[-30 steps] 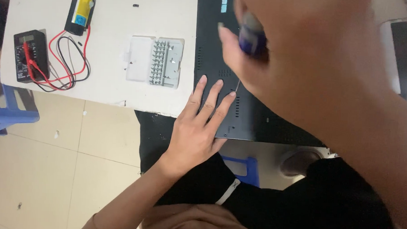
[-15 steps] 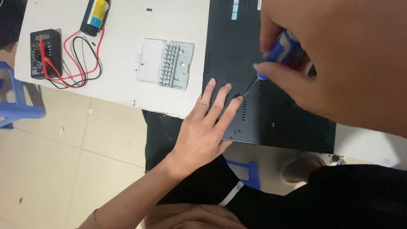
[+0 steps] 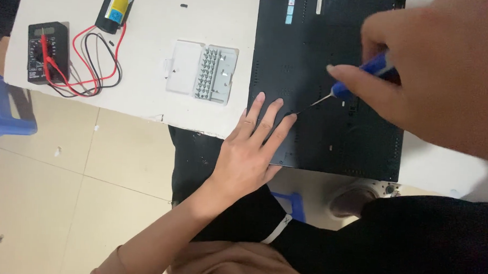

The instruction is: The person is using a screwdriver to remove screws from the bottom of a laptop and then prying the case open to access internal components.

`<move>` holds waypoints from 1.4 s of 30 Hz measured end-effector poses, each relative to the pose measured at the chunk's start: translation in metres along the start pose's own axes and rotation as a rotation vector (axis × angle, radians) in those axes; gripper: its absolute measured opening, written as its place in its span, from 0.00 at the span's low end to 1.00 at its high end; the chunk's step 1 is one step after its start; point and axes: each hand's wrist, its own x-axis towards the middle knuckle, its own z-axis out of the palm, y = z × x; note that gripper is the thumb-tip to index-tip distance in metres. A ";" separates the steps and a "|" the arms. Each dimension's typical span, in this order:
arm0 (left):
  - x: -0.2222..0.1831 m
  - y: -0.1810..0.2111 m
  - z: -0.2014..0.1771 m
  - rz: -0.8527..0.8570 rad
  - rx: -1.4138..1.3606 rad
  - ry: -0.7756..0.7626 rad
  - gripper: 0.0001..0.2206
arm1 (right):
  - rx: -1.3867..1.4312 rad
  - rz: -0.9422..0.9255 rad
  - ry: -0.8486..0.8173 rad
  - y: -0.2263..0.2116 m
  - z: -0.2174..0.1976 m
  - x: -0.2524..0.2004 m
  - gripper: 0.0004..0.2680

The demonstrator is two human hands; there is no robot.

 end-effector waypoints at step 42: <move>-0.007 0.000 0.006 -0.017 -0.038 0.059 0.43 | -0.331 -0.015 -0.094 -0.012 -0.003 -0.005 0.16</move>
